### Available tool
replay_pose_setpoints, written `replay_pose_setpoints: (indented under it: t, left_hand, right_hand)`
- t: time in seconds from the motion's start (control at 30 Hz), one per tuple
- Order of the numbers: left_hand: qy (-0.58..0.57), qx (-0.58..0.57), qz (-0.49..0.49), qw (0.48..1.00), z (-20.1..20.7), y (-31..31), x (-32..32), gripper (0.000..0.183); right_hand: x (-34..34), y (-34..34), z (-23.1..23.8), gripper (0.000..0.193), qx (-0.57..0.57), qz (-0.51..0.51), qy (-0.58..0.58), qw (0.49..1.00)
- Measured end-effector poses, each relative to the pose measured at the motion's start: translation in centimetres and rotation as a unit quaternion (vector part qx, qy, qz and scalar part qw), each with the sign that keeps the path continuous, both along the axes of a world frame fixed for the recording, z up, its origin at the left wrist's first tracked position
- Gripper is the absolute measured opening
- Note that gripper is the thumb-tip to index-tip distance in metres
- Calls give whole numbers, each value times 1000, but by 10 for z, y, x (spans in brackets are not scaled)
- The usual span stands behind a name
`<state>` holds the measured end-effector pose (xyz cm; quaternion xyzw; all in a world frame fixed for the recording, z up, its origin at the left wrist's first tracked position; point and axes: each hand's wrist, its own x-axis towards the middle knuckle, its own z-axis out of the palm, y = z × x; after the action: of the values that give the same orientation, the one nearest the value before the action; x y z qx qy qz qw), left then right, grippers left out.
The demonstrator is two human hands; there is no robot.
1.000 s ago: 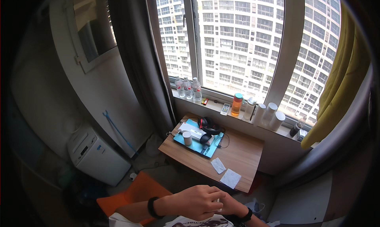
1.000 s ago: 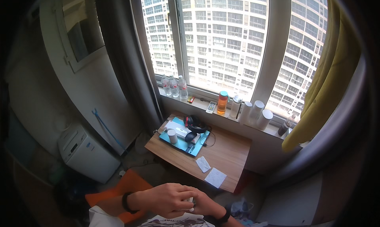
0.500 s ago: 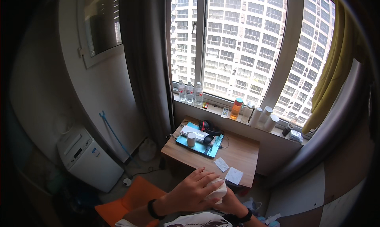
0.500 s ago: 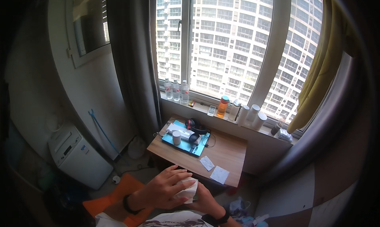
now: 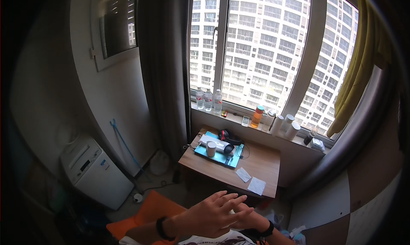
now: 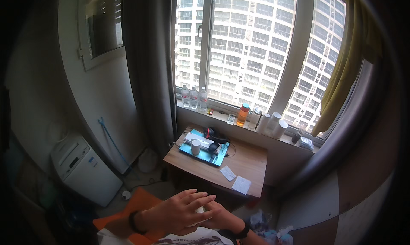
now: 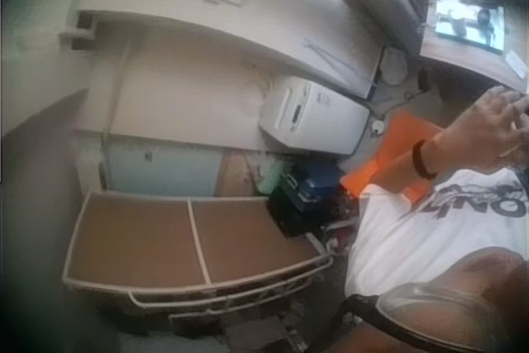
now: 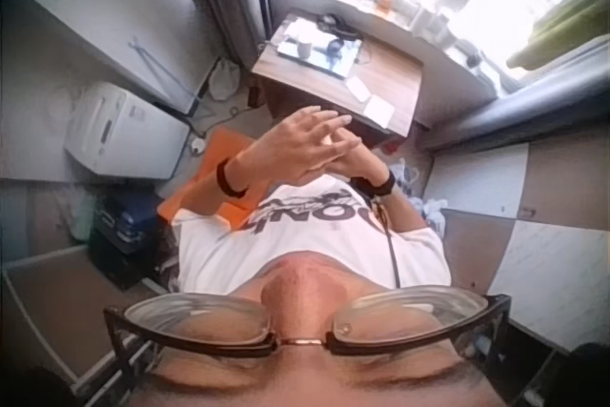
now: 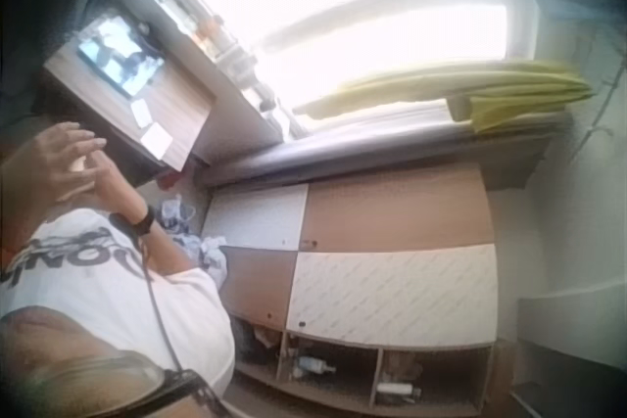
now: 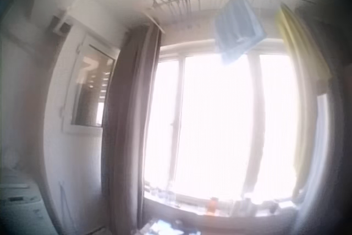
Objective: Move several plastic and reusable bottles from a shelf to a window sill, then wipe one green bottle with a white tissue.
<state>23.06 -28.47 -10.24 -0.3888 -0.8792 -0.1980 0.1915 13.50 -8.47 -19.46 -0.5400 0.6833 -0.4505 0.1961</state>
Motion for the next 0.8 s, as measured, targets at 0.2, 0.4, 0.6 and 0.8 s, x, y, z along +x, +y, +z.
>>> replay_pose_setpoints:
  t: [0.2, 0.4, 0.6, 0.8]
  left_hand:
    - [8, 8, 30, 999, -9, -10, 14, 57]
    - [-12, -2, 70, 997, -10, -13, 23, 58]
    - [36, 16, 153, 987, -14, -4, 16, 49]
    - [65, 14, 220, 973, -12, 8, 12, 37]
  right_hand:
    - [10, -18, 7, 62, -13, 38, -12, 999]
    - [13, -24, 8, 69, 15, -15, 17, 1000]
    - [14, -32, 10, 70, -8, -80, 77, 994]
    - [11, -34, 9, 71, 11, -103, 109, 989]
